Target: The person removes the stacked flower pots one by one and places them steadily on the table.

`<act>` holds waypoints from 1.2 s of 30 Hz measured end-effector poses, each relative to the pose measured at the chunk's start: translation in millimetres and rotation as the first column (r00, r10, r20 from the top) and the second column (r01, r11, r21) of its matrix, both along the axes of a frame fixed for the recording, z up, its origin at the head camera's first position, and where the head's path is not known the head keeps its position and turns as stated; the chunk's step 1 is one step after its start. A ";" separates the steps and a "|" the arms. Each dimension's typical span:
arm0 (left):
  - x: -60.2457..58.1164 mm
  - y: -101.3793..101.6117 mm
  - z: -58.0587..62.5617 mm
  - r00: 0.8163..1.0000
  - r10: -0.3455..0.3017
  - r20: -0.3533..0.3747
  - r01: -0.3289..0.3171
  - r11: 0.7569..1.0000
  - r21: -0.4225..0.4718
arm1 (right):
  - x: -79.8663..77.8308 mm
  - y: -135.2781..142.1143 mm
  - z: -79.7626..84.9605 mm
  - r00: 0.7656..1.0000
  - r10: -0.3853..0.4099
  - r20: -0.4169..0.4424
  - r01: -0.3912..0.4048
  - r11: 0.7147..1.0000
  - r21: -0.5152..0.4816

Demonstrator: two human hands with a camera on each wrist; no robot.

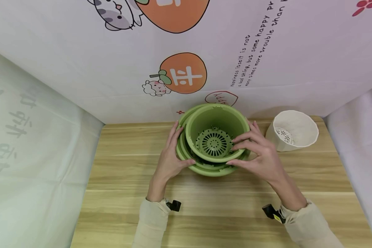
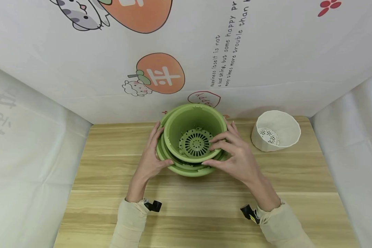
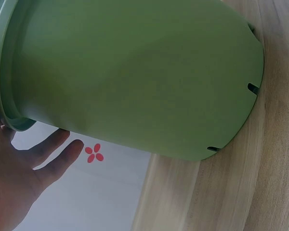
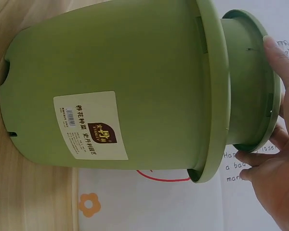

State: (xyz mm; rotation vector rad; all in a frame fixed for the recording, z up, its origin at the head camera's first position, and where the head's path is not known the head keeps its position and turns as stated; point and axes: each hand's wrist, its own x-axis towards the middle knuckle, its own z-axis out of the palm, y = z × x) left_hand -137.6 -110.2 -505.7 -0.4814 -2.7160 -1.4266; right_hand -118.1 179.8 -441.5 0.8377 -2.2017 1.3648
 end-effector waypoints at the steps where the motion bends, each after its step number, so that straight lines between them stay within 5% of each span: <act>1: 0.1 -0.1 0.0 1.000 -0.001 -0.001 0.001 1.000 0.001 | 1.1 -1.0 3.3 1.000 0.000 -0.001 0.000 1.000 -0.004; 36: -0.1 -0.7 -0.5 1.000 0.002 -0.027 -0.002 1.000 0.004 | 2.8 -8.6 32.5 0.995 0.008 -0.096 -0.014 0.998 -0.063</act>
